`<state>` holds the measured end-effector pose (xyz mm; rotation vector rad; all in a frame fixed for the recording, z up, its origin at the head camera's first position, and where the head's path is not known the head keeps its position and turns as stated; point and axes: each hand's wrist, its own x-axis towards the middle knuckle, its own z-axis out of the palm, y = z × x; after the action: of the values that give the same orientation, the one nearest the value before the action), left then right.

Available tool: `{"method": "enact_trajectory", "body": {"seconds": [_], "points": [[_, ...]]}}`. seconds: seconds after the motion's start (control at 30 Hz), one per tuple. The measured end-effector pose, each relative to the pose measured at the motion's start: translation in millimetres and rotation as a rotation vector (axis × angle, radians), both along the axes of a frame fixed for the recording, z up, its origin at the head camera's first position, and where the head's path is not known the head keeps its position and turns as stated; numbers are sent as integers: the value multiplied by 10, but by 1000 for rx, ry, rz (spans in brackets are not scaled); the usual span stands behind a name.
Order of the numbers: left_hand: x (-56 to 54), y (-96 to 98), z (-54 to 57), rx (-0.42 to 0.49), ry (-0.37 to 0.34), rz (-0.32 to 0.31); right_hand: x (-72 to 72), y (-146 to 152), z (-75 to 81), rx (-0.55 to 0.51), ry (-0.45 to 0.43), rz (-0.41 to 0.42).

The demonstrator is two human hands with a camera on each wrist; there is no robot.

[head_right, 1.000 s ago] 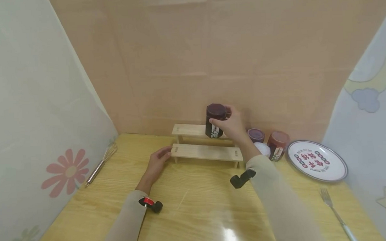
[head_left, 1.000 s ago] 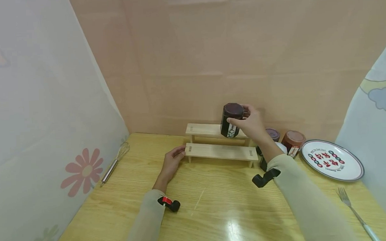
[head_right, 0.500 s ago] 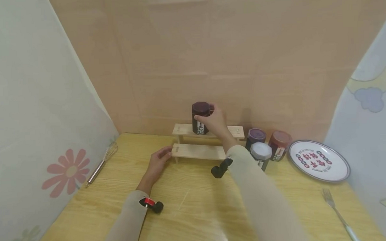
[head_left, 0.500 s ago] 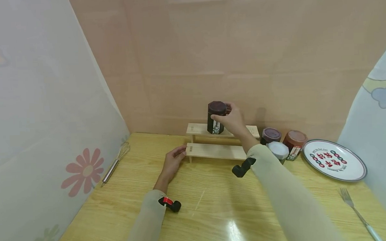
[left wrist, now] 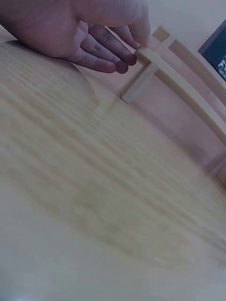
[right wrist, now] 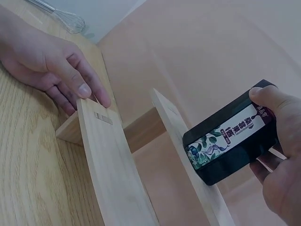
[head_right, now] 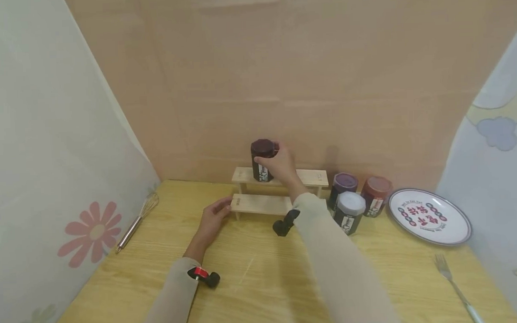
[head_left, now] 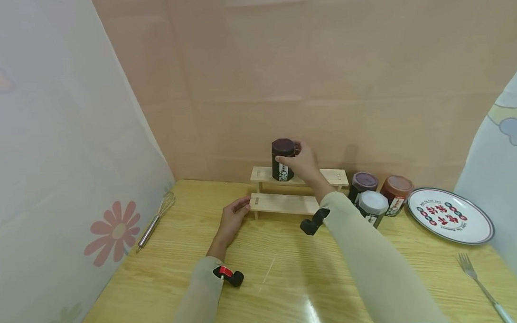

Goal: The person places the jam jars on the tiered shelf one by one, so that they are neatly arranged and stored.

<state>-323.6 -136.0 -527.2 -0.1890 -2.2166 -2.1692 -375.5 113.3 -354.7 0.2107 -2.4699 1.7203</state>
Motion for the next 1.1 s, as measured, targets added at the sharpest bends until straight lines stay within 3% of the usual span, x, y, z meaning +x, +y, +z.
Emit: {"method": "enact_trajectory", "body": {"seconds": [0.67,1.1], "points": [[37,-28,42,-23,2,-10,30,-62,-62,4,71,-15],[45,-5,65,-48,-4,3,231,600,-50,21,15,97]]}}
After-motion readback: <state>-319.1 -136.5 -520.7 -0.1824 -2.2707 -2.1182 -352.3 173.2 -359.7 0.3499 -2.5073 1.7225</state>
